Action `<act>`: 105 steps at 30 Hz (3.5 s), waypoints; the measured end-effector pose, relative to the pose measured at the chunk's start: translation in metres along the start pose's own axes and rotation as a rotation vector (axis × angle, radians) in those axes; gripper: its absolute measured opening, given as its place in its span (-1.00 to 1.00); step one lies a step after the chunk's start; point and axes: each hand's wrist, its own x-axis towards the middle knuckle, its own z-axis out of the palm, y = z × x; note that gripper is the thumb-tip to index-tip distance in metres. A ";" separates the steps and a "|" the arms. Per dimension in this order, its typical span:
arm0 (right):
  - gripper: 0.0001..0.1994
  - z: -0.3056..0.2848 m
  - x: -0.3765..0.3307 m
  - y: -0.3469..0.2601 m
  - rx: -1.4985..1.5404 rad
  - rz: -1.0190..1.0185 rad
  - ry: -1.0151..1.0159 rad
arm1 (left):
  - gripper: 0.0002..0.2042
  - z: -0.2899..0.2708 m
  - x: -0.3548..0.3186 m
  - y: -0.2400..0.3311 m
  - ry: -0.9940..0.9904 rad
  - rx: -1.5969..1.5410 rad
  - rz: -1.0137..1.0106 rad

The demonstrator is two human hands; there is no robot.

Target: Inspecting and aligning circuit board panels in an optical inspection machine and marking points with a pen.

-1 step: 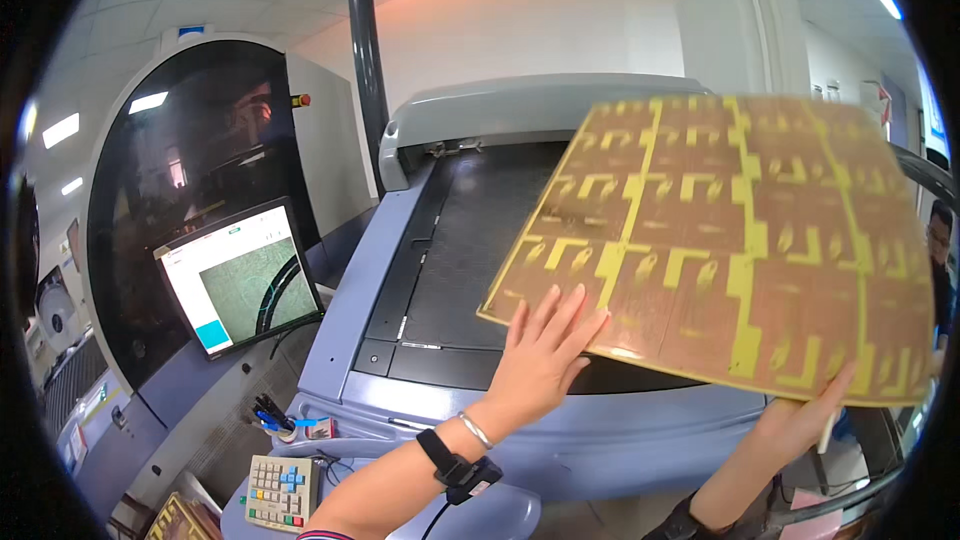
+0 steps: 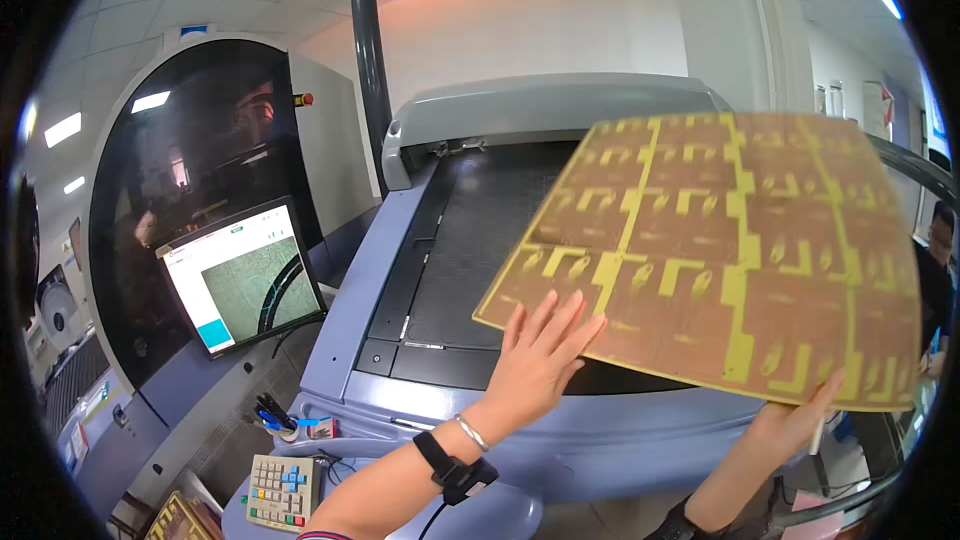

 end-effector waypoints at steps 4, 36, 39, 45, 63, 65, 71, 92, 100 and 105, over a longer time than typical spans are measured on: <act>-0.58 -0.025 -0.021 0.058 0.007 0.259 -0.004 | -0.46 0.018 -0.030 -0.035 -0.132 0.037 -0.077; -0.68 -0.094 0.052 0.195 -1.524 -0.462 -0.928 | -0.55 0.004 -0.121 -0.145 -0.369 0.104 -0.443; -0.63 -0.075 0.009 0.182 -1.419 -0.349 -0.931 | -0.60 -0.054 -0.135 -0.118 -0.376 -0.121 -0.530; -0.60 -0.042 -0.116 0.165 -1.168 0.014 -1.153 | -0.65 -0.190 -0.242 -0.081 0.416 -0.551 -0.997; -0.65 -0.101 -0.286 0.091 -0.762 -0.032 -1.622 | -0.72 -0.253 -0.494 -0.035 -0.112 0.659 -1.443; -0.65 -0.110 -0.294 0.090 -0.707 -0.042 -1.673 | -0.73 -0.253 -0.492 -0.034 -0.101 0.662 -1.435; -0.65 -0.110 -0.304 0.090 -0.710 -0.050 -1.728 | -0.74 -0.251 -0.490 -0.035 -0.067 0.675 -1.469; -0.69 -0.113 -0.306 0.087 -0.758 -0.021 -1.715 | -0.76 -0.247 -0.496 -0.035 0.053 0.713 -1.417; -0.71 -0.112 -0.307 0.089 -0.776 -0.002 -1.706 | -0.76 -0.247 -0.494 -0.036 0.051 0.711 -1.423; -0.71 -0.108 -0.306 0.084 -0.786 -0.005 -1.691 | -0.76 -0.249 -0.491 -0.034 0.053 0.712 -1.418</act>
